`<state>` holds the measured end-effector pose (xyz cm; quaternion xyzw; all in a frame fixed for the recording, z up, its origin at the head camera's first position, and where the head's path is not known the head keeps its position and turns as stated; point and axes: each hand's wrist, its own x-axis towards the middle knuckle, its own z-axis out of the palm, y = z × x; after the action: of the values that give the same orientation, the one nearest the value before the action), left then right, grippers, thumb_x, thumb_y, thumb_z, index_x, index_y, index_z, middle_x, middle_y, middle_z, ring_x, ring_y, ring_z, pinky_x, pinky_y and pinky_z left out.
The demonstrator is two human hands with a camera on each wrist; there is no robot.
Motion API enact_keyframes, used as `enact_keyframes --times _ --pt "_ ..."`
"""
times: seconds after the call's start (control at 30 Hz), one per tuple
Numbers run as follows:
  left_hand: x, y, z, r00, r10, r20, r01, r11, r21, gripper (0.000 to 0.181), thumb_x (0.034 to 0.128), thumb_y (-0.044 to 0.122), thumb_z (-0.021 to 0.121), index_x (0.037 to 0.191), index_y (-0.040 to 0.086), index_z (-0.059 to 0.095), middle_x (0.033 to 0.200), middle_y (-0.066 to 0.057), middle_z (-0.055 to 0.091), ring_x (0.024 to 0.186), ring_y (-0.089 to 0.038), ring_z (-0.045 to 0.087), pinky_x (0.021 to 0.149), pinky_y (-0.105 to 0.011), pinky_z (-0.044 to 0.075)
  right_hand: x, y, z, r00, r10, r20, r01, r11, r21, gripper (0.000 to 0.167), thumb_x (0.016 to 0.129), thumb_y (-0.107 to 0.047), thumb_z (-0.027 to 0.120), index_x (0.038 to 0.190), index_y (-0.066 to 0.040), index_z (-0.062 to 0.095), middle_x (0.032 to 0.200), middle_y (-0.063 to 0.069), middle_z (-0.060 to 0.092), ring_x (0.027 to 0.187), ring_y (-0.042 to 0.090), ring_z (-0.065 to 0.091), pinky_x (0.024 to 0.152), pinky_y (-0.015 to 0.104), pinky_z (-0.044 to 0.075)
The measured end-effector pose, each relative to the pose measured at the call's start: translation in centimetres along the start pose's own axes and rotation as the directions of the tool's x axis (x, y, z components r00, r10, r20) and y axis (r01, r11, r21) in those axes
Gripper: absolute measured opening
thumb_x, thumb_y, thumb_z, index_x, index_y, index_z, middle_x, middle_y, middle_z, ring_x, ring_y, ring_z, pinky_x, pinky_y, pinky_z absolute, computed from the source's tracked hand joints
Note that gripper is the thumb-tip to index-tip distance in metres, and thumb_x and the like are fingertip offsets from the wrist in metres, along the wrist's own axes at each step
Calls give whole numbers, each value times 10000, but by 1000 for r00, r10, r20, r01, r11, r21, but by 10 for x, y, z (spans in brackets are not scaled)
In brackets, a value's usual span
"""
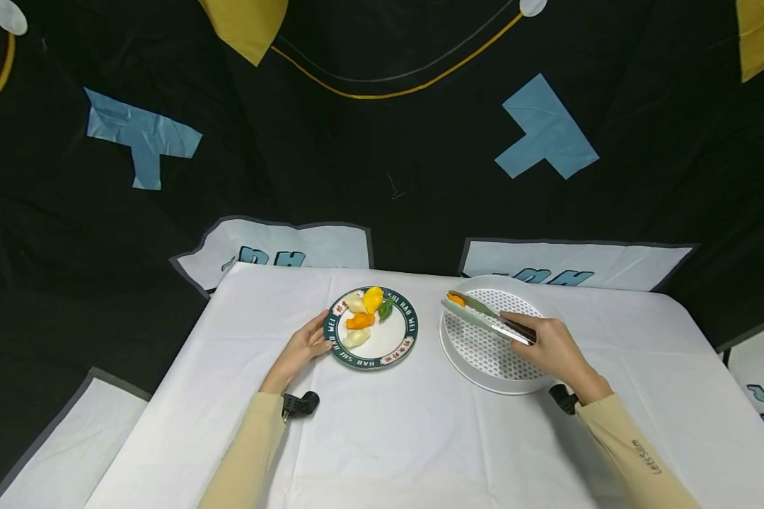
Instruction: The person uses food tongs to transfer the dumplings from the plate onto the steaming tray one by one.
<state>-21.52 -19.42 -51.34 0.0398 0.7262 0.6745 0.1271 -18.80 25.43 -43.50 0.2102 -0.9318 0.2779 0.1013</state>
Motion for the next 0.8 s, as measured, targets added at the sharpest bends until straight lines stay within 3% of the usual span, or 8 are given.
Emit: enact_keyframes --times 0.33,0.57,0.8 --pt "-1 3 0 1000 -8 11 9 1000 -7 710 907 -98 527 1507 -28 154 1544 -244 150 1399 -330 226 1085 -267 313 -8 29 -14 996 81 -34 -82 996 -31 456 740 40 665 1195 59 632 1098 289 637 884 363 645 701 482 567" --pt "-1 0 0 1000 24 4 -24 1000 -5 706 903 -92 537 1504 -31 173 1531 -254 187 1387 -332 258 1063 -247 349 -9 43 -17 991 131 -20 -132 991 -37 467 752 33 664 1212 87 606 1120 329 607 902 406 633 702 505 564" --pt "-1 1 1 1000 20 -1 -20 1000 0 708 897 -95 542 1502 -33 179 1524 -259 204 1382 -334 269 1060 -254 356 -7 51 -16 988 155 -27 -157 986 -56 471 746 36 677 1205 108 599 1107 341 604 901 406 634 709 518 563"
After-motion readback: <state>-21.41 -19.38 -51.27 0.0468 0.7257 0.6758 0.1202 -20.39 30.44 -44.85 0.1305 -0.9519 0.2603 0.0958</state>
